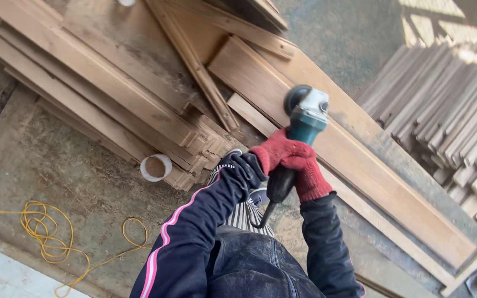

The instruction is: Sanding wooden planks using an angle grinder with a sanding attachment.

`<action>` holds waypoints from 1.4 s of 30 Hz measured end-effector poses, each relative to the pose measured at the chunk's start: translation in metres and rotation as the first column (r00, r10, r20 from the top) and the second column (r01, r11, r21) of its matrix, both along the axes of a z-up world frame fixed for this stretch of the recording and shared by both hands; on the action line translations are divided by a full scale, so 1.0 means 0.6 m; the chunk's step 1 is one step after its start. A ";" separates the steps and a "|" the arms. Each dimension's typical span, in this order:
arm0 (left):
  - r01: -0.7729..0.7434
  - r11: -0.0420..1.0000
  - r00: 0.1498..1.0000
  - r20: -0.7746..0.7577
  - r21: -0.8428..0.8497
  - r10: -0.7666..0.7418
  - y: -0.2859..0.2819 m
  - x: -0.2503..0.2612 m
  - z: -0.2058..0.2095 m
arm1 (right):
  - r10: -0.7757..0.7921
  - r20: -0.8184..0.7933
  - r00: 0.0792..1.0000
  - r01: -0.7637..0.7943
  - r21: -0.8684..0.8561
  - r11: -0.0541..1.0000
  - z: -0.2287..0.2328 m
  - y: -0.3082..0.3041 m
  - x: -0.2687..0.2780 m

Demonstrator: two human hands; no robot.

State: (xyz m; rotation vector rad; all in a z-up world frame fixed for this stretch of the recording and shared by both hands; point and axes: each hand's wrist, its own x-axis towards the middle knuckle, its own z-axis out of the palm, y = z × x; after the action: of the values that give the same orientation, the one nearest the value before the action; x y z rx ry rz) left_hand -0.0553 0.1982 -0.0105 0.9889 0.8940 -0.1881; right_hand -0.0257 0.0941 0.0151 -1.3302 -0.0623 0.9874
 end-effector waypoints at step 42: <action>-0.115 0.987 0.966 -0.244 -0.115 0.084 -0.095 0.034 0.151 | -0.024 0.035 0.999 0.031 -0.195 0.980 0.036 -0.130 0.004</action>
State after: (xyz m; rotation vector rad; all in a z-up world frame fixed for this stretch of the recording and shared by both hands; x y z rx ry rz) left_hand -0.0351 0.1415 0.0799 0.8102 1.1348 -0.2799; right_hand -0.0230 0.0158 0.0366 -1.5233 0.0289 0.9671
